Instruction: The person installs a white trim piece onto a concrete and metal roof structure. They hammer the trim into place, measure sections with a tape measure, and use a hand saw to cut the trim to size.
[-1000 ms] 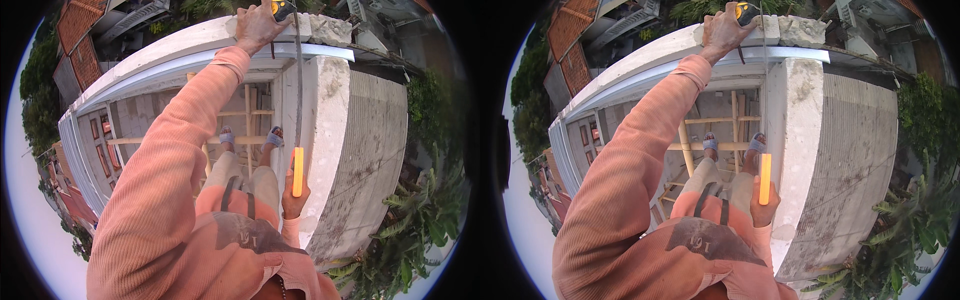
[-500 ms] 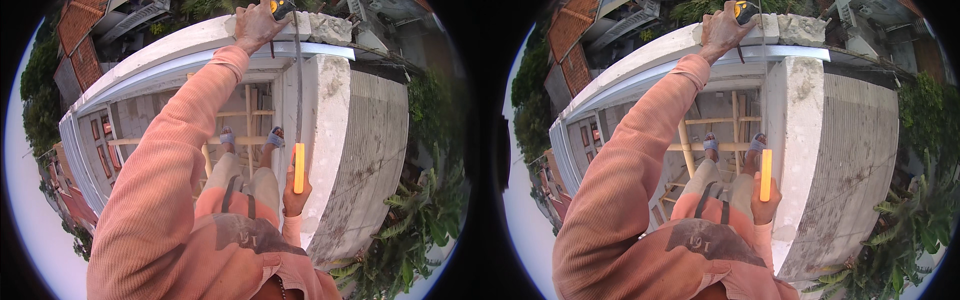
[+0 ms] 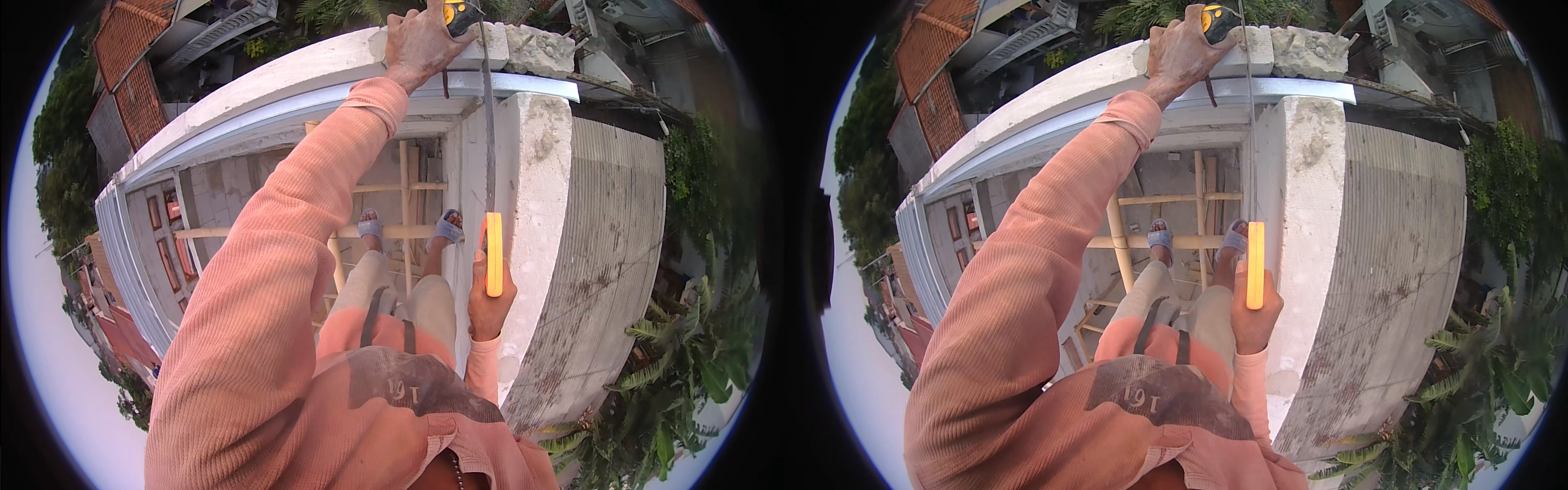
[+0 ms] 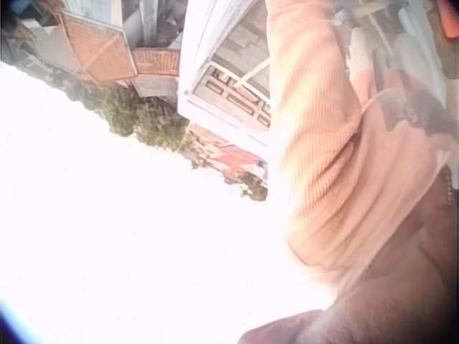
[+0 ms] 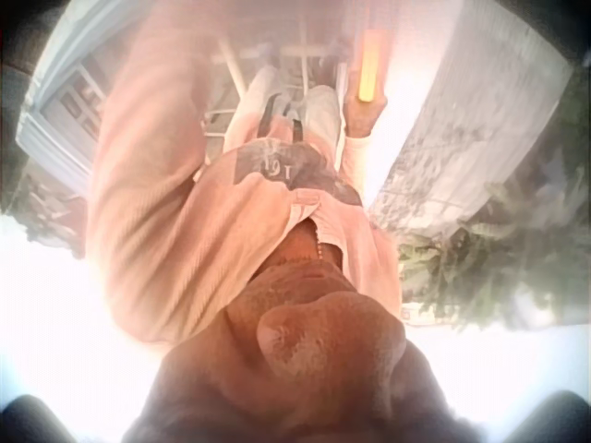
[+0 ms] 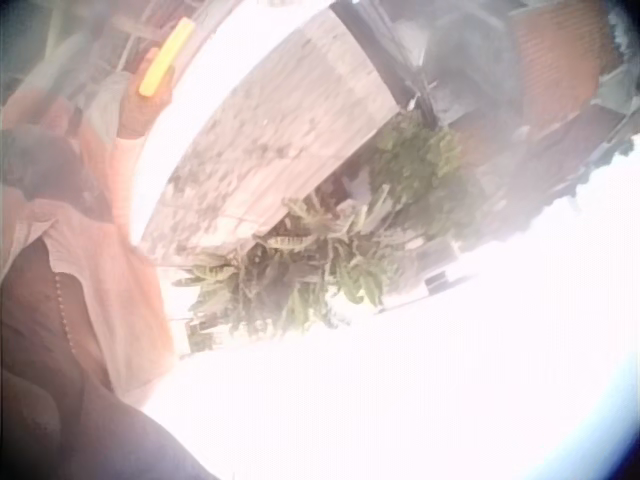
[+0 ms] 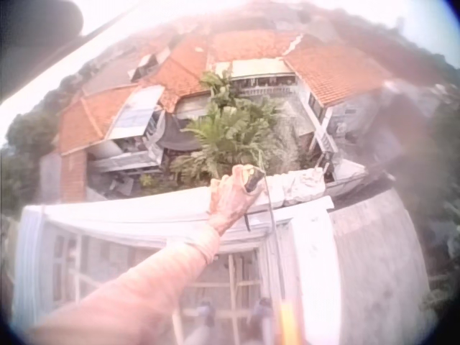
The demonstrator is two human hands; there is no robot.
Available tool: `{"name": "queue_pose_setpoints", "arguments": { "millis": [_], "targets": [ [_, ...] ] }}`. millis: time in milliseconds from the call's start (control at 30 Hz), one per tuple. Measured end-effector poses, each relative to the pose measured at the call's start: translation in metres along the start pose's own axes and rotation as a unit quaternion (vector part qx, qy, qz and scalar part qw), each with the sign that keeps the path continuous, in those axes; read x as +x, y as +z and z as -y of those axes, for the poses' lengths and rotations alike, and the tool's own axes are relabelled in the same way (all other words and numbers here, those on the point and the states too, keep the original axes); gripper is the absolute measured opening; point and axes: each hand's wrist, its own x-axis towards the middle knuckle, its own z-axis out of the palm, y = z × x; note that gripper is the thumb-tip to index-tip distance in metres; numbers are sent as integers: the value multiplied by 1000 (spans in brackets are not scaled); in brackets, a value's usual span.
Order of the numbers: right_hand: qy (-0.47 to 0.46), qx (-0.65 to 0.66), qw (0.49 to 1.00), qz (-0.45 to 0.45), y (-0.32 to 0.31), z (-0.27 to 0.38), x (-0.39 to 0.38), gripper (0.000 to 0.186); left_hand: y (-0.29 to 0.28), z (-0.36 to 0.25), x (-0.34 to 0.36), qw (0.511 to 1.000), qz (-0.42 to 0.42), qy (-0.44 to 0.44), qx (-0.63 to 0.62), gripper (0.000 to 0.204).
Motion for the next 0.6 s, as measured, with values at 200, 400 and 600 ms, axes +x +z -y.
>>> {"name": "queue_pose_setpoints", "arguments": {
  "millis": [200,400,600],
  "targets": [
    [0,-14,1000,10,-9,4,-10,10,4,2,0,1000,-22,2,15,56],
    [-34,7,999,5,33,34,77,22,2,-3,-1,1000,-7,-8,12,57],
    [17,-32,999,5,-24,11,-40,11,-3,-4,-2,999,-24,18,-18,54]
  ]
}}
